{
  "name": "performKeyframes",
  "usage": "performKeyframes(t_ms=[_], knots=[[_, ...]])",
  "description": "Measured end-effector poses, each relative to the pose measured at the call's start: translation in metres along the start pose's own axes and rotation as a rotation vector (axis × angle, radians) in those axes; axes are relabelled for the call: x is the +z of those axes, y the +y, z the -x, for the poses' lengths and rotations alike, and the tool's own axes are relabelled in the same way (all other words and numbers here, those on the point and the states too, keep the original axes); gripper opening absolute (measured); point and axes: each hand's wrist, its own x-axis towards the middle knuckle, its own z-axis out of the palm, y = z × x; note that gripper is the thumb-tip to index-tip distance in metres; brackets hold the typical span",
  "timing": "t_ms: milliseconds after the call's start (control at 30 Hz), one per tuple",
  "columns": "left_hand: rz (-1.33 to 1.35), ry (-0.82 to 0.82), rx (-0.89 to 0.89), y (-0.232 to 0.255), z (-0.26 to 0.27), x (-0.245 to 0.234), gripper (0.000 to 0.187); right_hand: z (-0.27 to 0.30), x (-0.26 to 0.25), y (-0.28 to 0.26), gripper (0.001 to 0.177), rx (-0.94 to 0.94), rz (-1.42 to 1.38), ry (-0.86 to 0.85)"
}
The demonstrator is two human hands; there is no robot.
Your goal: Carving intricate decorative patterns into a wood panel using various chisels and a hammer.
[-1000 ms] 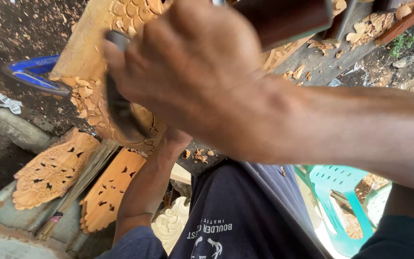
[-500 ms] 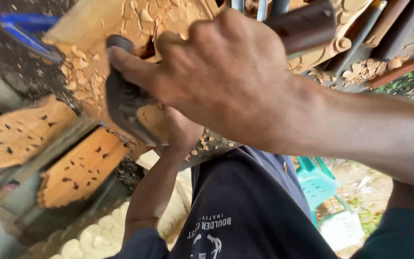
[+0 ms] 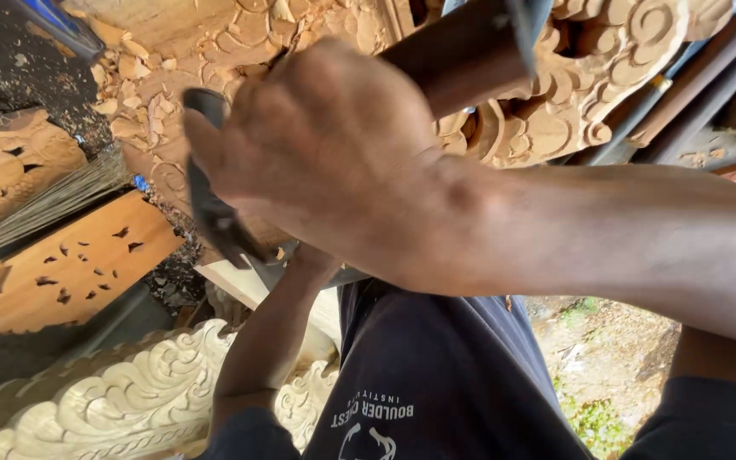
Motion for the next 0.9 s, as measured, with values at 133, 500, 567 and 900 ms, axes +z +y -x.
performKeyframes(t_ms=[133,500,567,900], knots=[[-0.165,-0.034,-0.033,0.004,0.030,0.001,0.031,0.012,-0.003,0.002,0.051,0.084,0.018,0.476],[-0.318,0.540,0.168,0.112,-0.002,0.140,0.028,0.031,0.013,0.031,0.048,-0.057,-0.014,0.229],[-0.528,0.619,0.253,0.077,0.002,0.122,0.026,0.019,0.005,0.024,0.048,-0.125,-0.150,0.170],[0.312,0.330,0.514,-0.011,0.008,0.082,0.048,-0.033,-0.009,-0.028,0.064,-0.351,-0.127,0.126]])
